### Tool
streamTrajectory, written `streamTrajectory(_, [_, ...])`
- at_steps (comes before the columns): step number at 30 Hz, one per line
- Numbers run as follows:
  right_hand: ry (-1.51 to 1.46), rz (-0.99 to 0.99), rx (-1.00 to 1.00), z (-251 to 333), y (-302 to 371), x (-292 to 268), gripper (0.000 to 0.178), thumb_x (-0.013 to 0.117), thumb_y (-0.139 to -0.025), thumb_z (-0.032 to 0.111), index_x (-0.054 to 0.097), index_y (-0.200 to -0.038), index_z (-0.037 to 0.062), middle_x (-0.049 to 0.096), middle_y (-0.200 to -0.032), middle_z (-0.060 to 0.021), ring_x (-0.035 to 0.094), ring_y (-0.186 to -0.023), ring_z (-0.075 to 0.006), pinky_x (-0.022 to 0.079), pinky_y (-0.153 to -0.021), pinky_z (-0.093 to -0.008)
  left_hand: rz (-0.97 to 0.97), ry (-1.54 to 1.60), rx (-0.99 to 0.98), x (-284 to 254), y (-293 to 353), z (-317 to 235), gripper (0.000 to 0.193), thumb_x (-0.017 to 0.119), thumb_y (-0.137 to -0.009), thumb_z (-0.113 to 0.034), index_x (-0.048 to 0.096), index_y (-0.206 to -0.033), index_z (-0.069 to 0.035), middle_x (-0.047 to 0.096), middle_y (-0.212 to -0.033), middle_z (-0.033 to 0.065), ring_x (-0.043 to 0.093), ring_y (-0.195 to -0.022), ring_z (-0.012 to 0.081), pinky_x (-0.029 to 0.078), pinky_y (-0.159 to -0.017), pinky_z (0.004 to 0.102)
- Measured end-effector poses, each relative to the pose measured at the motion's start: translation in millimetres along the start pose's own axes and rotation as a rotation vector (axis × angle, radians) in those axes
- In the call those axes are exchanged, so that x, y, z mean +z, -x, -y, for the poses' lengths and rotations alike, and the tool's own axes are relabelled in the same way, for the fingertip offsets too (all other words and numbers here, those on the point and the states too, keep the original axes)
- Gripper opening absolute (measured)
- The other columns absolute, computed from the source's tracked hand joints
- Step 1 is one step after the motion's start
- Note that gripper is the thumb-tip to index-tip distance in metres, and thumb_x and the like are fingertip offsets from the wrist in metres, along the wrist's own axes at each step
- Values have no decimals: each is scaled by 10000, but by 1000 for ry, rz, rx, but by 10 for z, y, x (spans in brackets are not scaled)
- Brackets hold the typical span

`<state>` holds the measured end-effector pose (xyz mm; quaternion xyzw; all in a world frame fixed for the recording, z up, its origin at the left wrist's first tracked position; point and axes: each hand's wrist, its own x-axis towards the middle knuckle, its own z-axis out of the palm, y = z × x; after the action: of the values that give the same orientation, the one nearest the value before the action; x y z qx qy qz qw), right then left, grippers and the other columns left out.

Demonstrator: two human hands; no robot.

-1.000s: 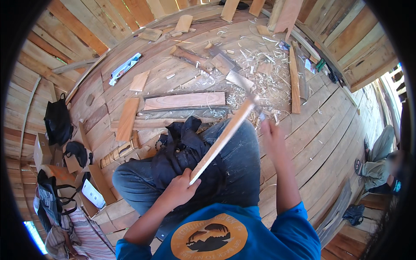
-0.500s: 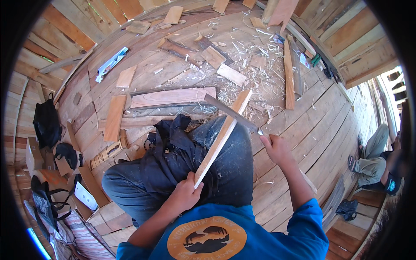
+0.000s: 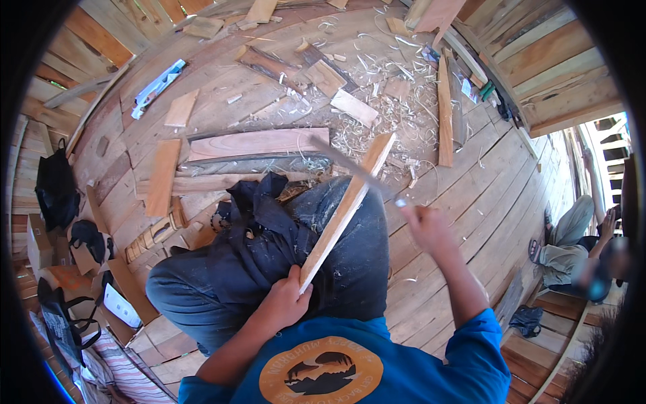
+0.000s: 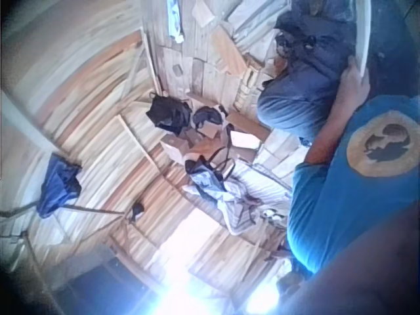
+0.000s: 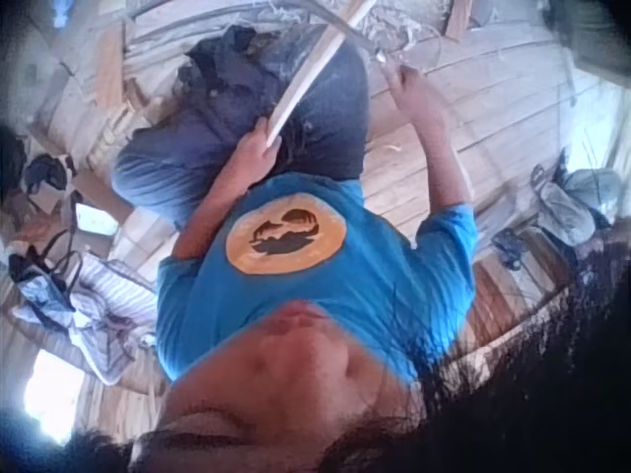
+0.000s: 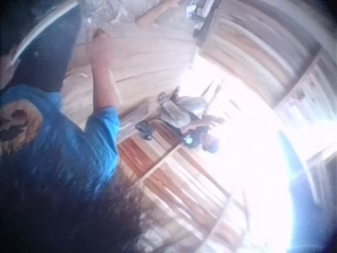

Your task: The person saws a long piece of wood by hand while sitting on a wooden floor, turning the wood over to saw from different sides.

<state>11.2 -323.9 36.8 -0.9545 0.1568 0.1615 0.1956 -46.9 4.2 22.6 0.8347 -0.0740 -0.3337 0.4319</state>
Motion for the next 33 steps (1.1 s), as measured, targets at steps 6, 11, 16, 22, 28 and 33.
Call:
streamTrajectory(6, [24, 129, -351, 524, 223, 322, 613, 591, -813, 604, 633, -687, 5, 600, -615, -217, 636, -639, -386, 512, -594, -458, 35, 65, -37, -58, 27, 48, 267, 544, -898, -151, 415, -1008, 55, 592, -776, 339, 592, -782, 503, 484, -677, 536])
streamTrajectory(11, [117, -11, -334, 434, -22, 123, 635, 595, -792, 628, 631, -646, 11, 580, -553, -189, 628, -574, -371, 506, -540, -452, 56, 88, -54, -82, -49, 68, 251, 540, -904, -146, 409, -1020, 35, 581, -819, 345, 573, -840, 515, 455, -704, 527])
streamTrajectory(16, [232, 69, -315, 596, 245, 310, 705, 517, -783, 726, 660, -687, 42, 600, -573, -170, 644, -590, -350, 507, -542, -456, 73, 114, -40, -76, -15, 81, 251, 547, -893, -141, 399, -1002, 30, 581, -826, 347, 567, -856, 517, 453, -714, 528])
streamTrajectory(22, [273, 29, -234, 363, -19, 118, 680, 519, -793, 715, 676, -724, 56, 624, -601, -158, 653, -609, -337, 512, -550, -456, 46, 126, -33, -89, -54, 63, 245, 551, -884, -129, 399, -992, 31, 580, -826, 346, 562, -855, 525, 452, -719, 531])
streamTrajectory(28, [277, 52, -457, 586, 320, 449, 658, 530, -807, 688, 665, -713, 51, 616, -615, -202, 647, -614, -364, 508, -553, -472, 52, 185, -12, -60, -27, 169, 235, 542, -885, -120, 400, -989, 37, 578, -828, 350, 563, -852, 527, 454, -723, 529])
streamTrajectory(33, [139, -101, -4, -1, -279, 5, 671, 502, -858, 640, 650, -707, 4, 604, -622, -229, 624, -610, -401, 481, -542, -472, 82, 162, -21, -89, -42, 103, 240, 540, -886, -119, 403, -1003, 39, 579, -830, 346, 565, -861, 522, 454, -734, 527])
